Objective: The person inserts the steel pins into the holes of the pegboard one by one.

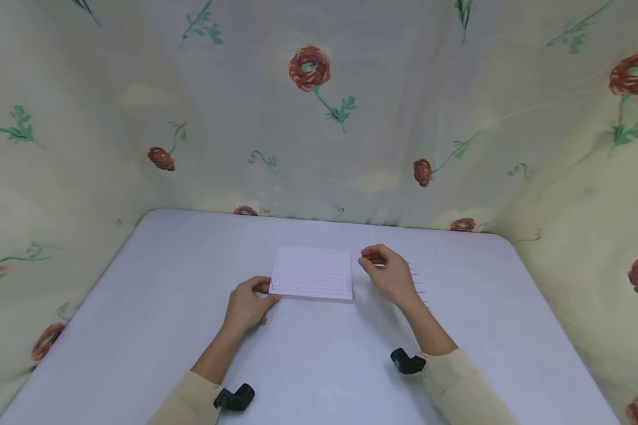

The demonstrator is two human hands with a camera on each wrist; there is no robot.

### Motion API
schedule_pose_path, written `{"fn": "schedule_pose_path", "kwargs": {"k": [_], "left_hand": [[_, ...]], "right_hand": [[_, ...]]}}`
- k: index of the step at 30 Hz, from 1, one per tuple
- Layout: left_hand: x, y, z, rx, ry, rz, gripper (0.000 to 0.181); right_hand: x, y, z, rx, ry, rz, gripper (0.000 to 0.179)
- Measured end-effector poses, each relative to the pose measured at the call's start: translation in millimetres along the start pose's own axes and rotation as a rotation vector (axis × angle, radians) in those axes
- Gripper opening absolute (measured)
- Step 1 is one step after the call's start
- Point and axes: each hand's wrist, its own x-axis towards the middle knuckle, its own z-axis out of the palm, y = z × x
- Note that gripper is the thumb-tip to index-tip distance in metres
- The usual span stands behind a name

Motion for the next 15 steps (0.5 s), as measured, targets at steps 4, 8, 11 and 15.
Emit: {"fn": "schedule_pose_path", "kwargs": {"k": [4, 8, 11, 15], "left_hand": [[-1.2, -0.7, -1.1, 0.006, -0.002, -0.007, 0.047], [-1.9, -0.1, -2.0, 0.016, -0.014, -0.014, 0.049], [-2.0, 0.8, -1.4, 0.017, -0.017, -0.016, 0.049], [-2.0, 2.4, 1.8, 0.013, -0.014, -0.011, 0.05]], "right_hand": [[-5.6, 16.5, -23.0, -0.025, 0.012, 0.011, 0.026], [-11.8, 34.2, -44.2, -0.059, 0.006, 0.02, 0.027], [-15.2, 48.1, -60.5, -0.087, 0.0, 0.026, 0.029], [-19.8, 66.7, -83.1, -0.158, 0.002, 0.037, 0.033]]}}
